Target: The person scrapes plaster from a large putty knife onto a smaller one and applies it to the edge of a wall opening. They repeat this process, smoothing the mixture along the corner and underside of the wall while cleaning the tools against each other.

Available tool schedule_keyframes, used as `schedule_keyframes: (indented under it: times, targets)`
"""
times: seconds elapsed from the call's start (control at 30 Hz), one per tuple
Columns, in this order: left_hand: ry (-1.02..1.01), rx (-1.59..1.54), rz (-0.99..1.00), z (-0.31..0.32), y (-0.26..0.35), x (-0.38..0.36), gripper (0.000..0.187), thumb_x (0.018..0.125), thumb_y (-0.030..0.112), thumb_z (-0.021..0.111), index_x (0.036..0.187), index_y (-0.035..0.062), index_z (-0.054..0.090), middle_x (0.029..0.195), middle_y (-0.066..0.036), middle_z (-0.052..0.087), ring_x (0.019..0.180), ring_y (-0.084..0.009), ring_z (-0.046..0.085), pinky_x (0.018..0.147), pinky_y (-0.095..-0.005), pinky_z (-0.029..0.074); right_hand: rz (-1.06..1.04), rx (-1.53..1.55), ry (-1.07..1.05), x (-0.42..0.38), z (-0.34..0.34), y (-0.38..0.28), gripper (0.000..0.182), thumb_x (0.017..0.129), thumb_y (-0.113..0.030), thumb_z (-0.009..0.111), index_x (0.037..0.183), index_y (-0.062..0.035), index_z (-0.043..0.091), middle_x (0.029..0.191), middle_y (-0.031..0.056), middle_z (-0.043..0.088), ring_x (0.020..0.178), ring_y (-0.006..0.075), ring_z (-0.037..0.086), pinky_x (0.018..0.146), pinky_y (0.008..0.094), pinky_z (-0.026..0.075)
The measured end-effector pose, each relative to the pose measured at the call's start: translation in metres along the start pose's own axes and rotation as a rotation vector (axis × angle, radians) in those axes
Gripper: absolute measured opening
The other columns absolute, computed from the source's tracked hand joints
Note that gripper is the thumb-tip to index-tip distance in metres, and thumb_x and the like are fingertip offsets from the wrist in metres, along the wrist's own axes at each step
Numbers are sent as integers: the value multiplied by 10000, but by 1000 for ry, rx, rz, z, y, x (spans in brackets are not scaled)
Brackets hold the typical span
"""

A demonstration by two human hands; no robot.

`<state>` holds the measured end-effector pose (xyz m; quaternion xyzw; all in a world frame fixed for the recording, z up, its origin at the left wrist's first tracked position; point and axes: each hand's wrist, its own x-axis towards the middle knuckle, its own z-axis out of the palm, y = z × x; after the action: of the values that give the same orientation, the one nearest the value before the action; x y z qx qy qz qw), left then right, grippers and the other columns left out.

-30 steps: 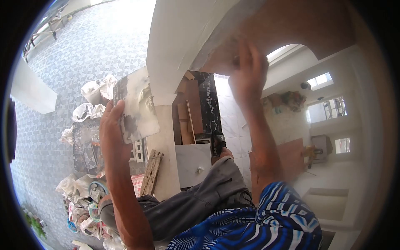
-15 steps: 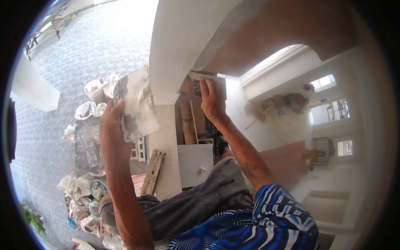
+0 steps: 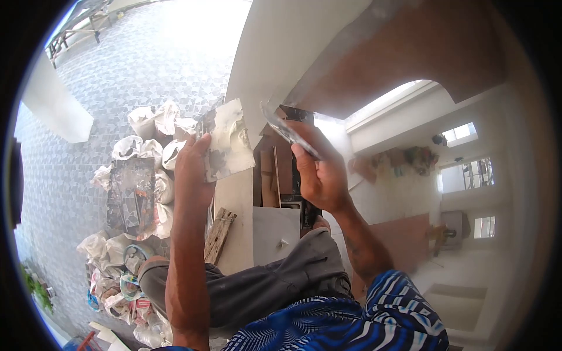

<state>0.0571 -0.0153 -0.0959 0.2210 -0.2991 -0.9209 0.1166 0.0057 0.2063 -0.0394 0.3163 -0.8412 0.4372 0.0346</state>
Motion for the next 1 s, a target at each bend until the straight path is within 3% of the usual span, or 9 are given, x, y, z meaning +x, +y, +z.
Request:
schedule_keyframes:
  times: [0.07, 0.27, 0.4, 0.5, 0.53, 0.67, 0.77, 0.9, 1.0]
  targets:
    - [9, 0, -61, 4, 4, -3, 299, 1041, 87, 515, 1289, -79, 524, 1159, -156, 656, 972, -196, 700, 821, -332, 621, -519, -100, -10, 11, 13, -4, 472, 948, -19, 588, 1419, 3, 559, 1366, 179, 635, 1228, 293, 634, 1061, 412, 492]
    - [4, -86, -137, 1, -2, 2, 286, 1044, 82, 521, 1286, -70, 532, 1148, -142, 659, 975, -184, 695, 804, -321, 617, -597, -181, -97, -7, 35, 13, 622, 812, 41, 621, 1429, 3, 549, 1470, 233, 539, 1342, 396, 548, 1138, 567, 431]
    - [-67, -86, -104, -6, 4, 5, 289, 1046, 95, 526, 1287, -63, 536, 1137, -129, 665, 974, -170, 695, 800, -316, 611, -516, -408, -211, -14, 18, 59, 552, 864, 77, 574, 1410, -6, 565, 1418, 196, 583, 1310, 379, 572, 1121, 505, 459]
    - [-68, -42, -22, -5, 16, -4, 295, 1047, 105, 527, 1291, -59, 537, 1132, -125, 668, 976, -163, 694, 802, -315, 606, -145, -223, -79, -31, 12, 47, 423, 957, 63, 546, 1375, 11, 585, 1320, 173, 642, 1183, 302, 648, 1019, 382, 510]
    - [-54, -16, -5, -4, 16, -7, 297, 1047, 108, 527, 1293, -57, 537, 1130, -125, 669, 977, -162, 694, 804, -315, 605, 27, -128, 8, -34, 6, 32, 303, 1048, -29, 537, 1340, 21, 604, 1181, 115, 692, 988, 176, 654, 885, 284, 508]
    - [-22, -12, -65, -1, 11, -5, 297, 1047, 101, 516, 1299, -56, 535, 1135, -130, 668, 978, -168, 694, 818, -317, 603, 85, 62, 35, -31, -9, 1, 277, 1074, -83, 538, 1316, 25, 620, 1099, 37, 692, 897, 76, 568, 822, 260, 486]
    - [-61, -73, -87, 2, 8, -3, 314, 1051, 113, 514, 1321, -45, 526, 1150, -129, 659, 984, -183, 690, 826, -327, 599, -176, 60, 156, -13, 10, -22, 305, 1061, -36, 525, 1343, 49, 603, 1228, 135, 696, 1075, 167, 641, 929, 291, 504]
    - [-98, -113, -86, -7, -14, 8, 291, 1055, 135, 520, 1307, -11, 537, 1136, -119, 654, 964, -207, 695, 816, -346, 600, -513, 109, 36, 1, 23, -21, 452, 1003, 37, 442, 1442, 33, 548, 1481, 265, 562, 1423, 413, 510, 1191, 502, 391]
    - [-186, -205, -97, -11, -16, 7, 349, 1052, 89, 493, 1363, -69, 486, 1219, -173, 643, 1035, -231, 700, 879, -358, 611, -699, -40, -200, 1, 25, -21, 645, 992, -341, 617, 1529, -30, 441, 1567, 243, 473, 1459, 402, 464, 1218, 544, 349]
